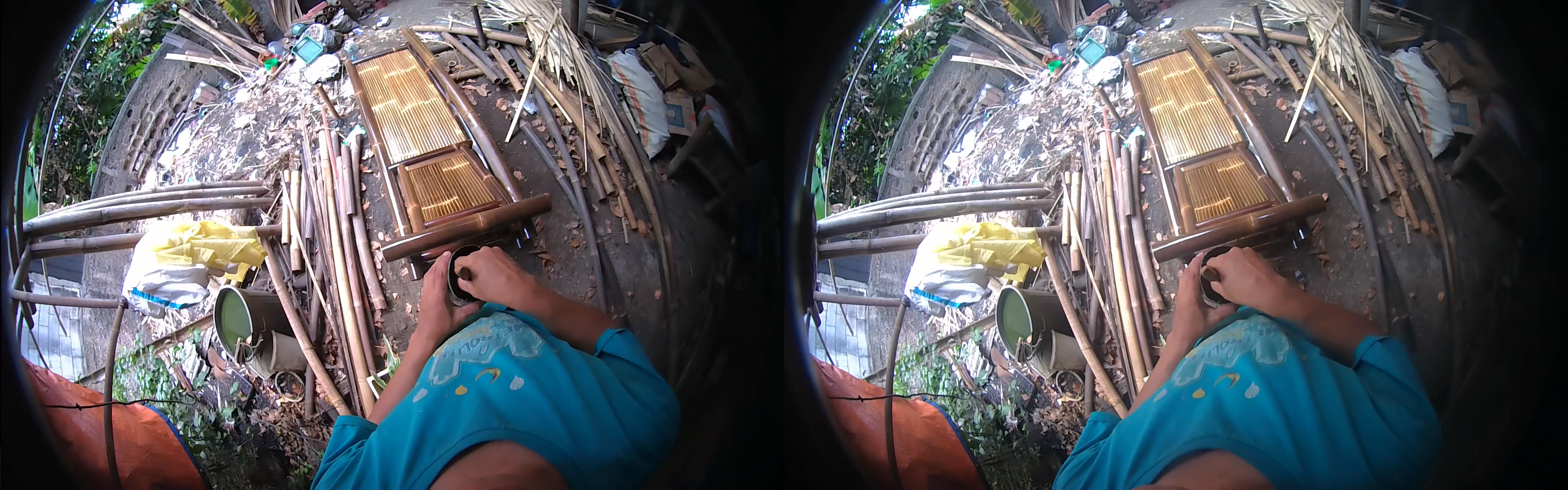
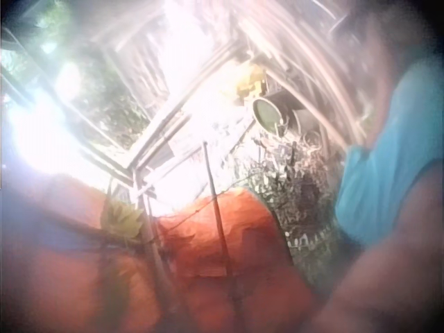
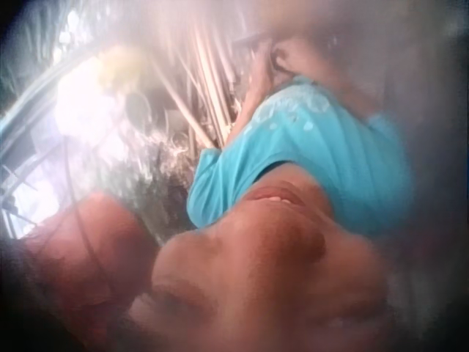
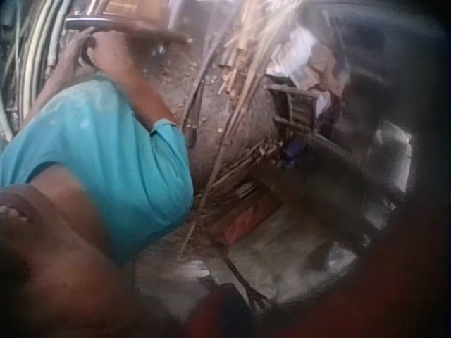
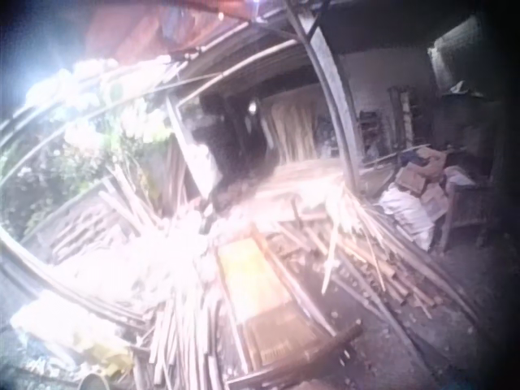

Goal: The person paints a bamboo chair with a dark varnish using a brush. They dip the brush into a can and apply the finish to the legs, frame, and slatted seat of the chair.

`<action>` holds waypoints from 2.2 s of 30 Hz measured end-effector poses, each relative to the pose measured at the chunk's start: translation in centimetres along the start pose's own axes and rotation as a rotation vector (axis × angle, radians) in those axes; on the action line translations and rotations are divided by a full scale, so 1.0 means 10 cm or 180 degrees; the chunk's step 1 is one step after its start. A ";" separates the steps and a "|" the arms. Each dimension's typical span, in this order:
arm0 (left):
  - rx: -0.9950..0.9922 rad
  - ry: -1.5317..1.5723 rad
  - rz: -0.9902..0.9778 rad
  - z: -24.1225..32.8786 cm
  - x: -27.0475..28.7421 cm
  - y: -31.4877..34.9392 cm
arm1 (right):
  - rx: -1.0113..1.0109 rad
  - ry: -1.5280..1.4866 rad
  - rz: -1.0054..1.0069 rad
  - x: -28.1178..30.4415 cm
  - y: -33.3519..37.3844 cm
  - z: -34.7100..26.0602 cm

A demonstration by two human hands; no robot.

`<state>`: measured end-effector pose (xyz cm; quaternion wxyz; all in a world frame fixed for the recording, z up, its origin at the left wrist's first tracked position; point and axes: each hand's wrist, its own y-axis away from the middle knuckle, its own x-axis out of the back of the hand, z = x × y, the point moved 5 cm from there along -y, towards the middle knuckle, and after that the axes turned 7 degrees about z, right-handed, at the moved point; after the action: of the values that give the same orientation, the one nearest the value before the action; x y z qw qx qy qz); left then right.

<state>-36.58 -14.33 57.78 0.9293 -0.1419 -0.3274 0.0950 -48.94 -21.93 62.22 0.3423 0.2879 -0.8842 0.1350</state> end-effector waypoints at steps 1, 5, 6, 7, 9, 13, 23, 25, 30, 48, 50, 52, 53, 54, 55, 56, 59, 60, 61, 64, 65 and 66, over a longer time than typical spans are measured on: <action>0.0026 0.0019 -0.0011 -0.03 0.03 0.01 | -0.0185 -0.0003 -0.0154 -0.03 0.00 -0.01; 0.0194 0.0485 -0.0051 -0.21 0.22 0.07 | 0.0123 -0.0615 0.0188 -0.07 0.03 -0.21; 0.0193 0.0475 -0.0069 -0.27 0.24 0.09 | 0.0084 -0.0829 0.0232 0.00 0.05 -0.26; 0.0181 0.0473 -0.0086 -0.32 0.23 0.09 | 0.0055 -0.1047 0.0275 0.08 0.07 -0.33; 0.0135 0.0518 -0.0154 -0.37 0.22 0.09 | 0.0098 -0.1022 0.0475 0.16 0.12 -0.38; -0.0045 0.0435 -0.0458 -0.36 0.14 0.05 | 0.0144 -0.0913 0.0586 0.19 0.25 -0.38; -0.0318 0.0330 -0.0945 -0.09 -0.38 0.00 | -0.0075 -0.0555 0.1694 0.40 0.76 0.01; -0.0241 0.0290 -0.1025 0.01 -0.48 0.01 | -0.0266 -0.0984 0.1130 0.54 0.85 0.03; -0.0477 0.0533 -0.1124 0.41 -0.99 -0.13 | -0.0291 -0.0519 0.1409 0.90 1.22 0.47; -0.0553 0.0750 -0.1416 1.86 -3.02 0.07 | -0.0425 -0.0553 0.1916 2.39 2.82 1.93; -0.0331 0.0723 -0.1342 1.98 -2.97 0.10 | -0.0677 -0.1080 0.1533 2.37 2.86 2.06; -0.0218 0.0740 -0.1289 1.99 -2.96 0.13 | -0.0950 -0.1808 0.1110 2.33 2.88 2.20; -0.0212 0.0696 -0.1260 1.96 -2.97 0.16 | -0.0731 -0.1546 0.1243 2.36 2.84 2.19; -0.0183 0.0660 -0.1185 1.94 -2.97 0.17 | -0.0507 -0.1289 0.1381 2.38 2.78 2.17; -0.0158 0.0623 -0.1115 1.92 -2.96 0.16 | -0.0281 -0.1036 0.1524 2.38 2.74 2.15; -0.0161 0.0613 -0.1046 1.91 -2.97 0.14 | -0.0564 -0.1579 0.1390 2.34 2.70 2.24; 0.0197 0.0832 -0.0897 1.81 -2.98 0.11 | -0.1148 -0.2516 0.1159 2.17 2.58 2.49; 0.0258 0.0888 -0.0803 1.78 -2.98 0.08 | -0.1131 -0.2389 0.1221 2.15 2.53 2.58; 0.0321 0.0941 -0.0704 1.74 -2.98 0.03 | -0.1110 -0.2263 0.1276 2.14 2.48 2.66; 0.0496 0.1076 -0.0298 1.61 -2.95 -0.13 | -0.1395 -0.3706 0.1598 2.11 2.29 2.97; 0.0492 0.1016 -0.0138 1.55 -2.93 -0.20 | -0.1402 -0.4089 0.1735 2.14 2.19 3.04; 0.0484 0.0968 0.0028 1.50 -2.90 -0.28 | -0.1425 -0.4516 0.1589 2.14 2.08 3.17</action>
<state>-68.09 -21.71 52.99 0.9758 -0.0853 -0.1743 0.1009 -91.04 -28.08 52.86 -0.2949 0.0223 -0.9362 -0.1896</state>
